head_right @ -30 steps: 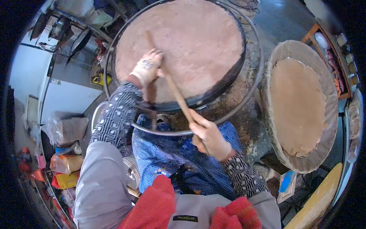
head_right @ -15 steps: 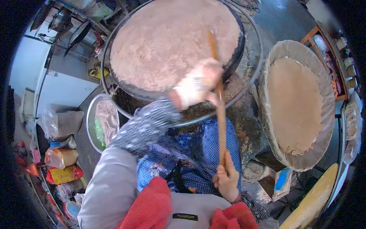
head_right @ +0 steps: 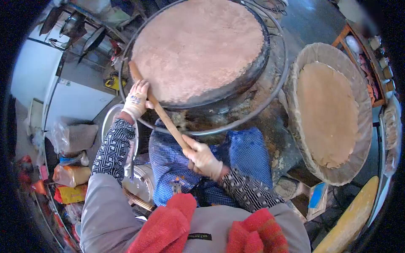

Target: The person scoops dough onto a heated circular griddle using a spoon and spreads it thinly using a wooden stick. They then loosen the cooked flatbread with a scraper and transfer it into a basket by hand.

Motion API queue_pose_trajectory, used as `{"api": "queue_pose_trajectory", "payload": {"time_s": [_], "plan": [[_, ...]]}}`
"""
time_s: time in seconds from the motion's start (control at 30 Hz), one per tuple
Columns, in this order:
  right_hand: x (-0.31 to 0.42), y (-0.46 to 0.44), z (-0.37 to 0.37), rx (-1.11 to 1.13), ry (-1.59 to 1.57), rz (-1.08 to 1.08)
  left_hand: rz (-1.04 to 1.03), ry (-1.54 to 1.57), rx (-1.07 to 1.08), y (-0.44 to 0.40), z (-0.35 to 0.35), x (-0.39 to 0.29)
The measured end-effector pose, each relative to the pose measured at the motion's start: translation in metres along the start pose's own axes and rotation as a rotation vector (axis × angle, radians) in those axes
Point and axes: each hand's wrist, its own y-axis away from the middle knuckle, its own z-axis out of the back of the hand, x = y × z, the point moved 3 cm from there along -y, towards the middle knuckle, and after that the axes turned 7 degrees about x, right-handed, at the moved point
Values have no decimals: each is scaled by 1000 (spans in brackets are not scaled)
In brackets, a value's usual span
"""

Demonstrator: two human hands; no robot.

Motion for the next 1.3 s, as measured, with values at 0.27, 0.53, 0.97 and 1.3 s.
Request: {"api": "queue_pose_trajectory", "payload": {"time_s": [0.27, 0.53, 0.97, 1.3], "plan": [[25, -2, 25, -331, 117, -29, 75, -7, 304, 82, -27, -20], [32, 40, 6, -285, 213, 92, 135, 19, -46, 82, -43, -138], [-14, 200, 44, -717, 71, 134, -498, 505, -461, -27, 84, -273], [19, 127, 66, -406, -177, 124, -519, 115, -140, -136, 35, -219]]}}
